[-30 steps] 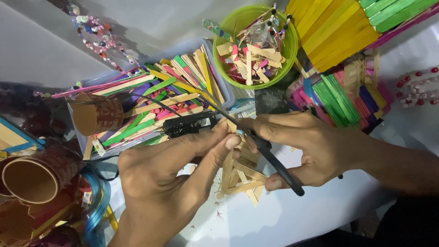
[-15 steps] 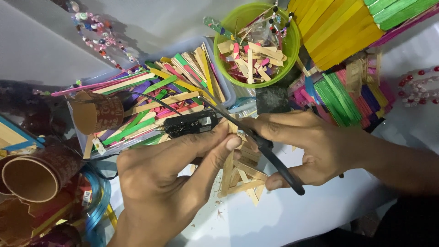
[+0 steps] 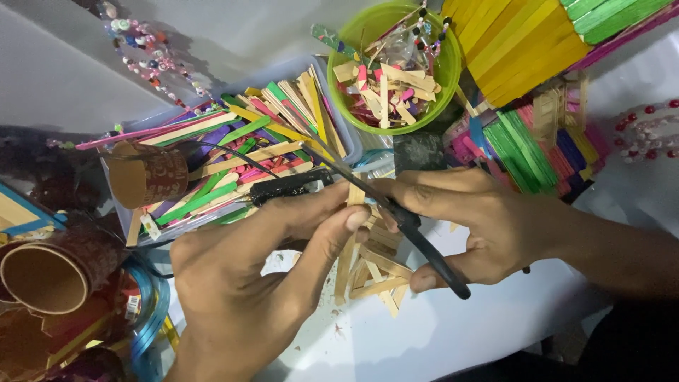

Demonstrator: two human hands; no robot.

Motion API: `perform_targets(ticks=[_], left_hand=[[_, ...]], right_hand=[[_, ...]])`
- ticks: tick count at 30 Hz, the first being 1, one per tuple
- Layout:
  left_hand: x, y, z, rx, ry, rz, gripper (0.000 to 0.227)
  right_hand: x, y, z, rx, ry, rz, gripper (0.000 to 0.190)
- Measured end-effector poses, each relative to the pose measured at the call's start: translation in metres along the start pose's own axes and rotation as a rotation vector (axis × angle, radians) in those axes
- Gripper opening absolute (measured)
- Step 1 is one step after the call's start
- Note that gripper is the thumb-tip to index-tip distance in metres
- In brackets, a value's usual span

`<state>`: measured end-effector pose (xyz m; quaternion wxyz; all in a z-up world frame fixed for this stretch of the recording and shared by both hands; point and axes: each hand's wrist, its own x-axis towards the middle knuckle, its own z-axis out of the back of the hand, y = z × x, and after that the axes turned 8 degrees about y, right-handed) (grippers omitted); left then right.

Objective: Cutting wooden popsicle sticks with scissors and assembling them into a miniature structure using a hot glue gun.

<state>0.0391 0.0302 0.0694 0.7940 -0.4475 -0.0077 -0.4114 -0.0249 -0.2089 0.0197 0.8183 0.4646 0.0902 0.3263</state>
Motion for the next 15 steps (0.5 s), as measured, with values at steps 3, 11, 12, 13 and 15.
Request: perform_targets(ticks=[3, 11, 12, 13, 15], left_hand=[[0.0011, -0.0028, 0.0001, -0.019, 0.002, 0.023, 0.019], [-0.0009, 0.0002, 0.0028, 0.0, 0.006, -0.024, 0.017], [-0.0009, 0.0005, 0.0028, 0.0, 0.014, -0.032, 0.017], [-0.0009, 0.0007, 0.0029, 0.0, 0.022, -0.04, 0.018], [-0.0006, -0.0006, 0.0029, -0.001, 0.03, -0.041, 0.018]], right_hand=[[-0.0006, 0.0025, 0.0006, 0.02, -0.01, -0.002, 0.087], [-0.0017, 0.004, 0.0028, 0.098, 0.072, -0.04, 0.092], [-0.0019, 0.003, 0.0022, 0.072, 0.061, -0.025, 0.092], [-0.0021, 0.0021, 0.0016, 0.047, 0.049, -0.011, 0.092], [-0.0009, 0.0041, 0.003, 0.061, 0.054, -0.01, 0.09]])
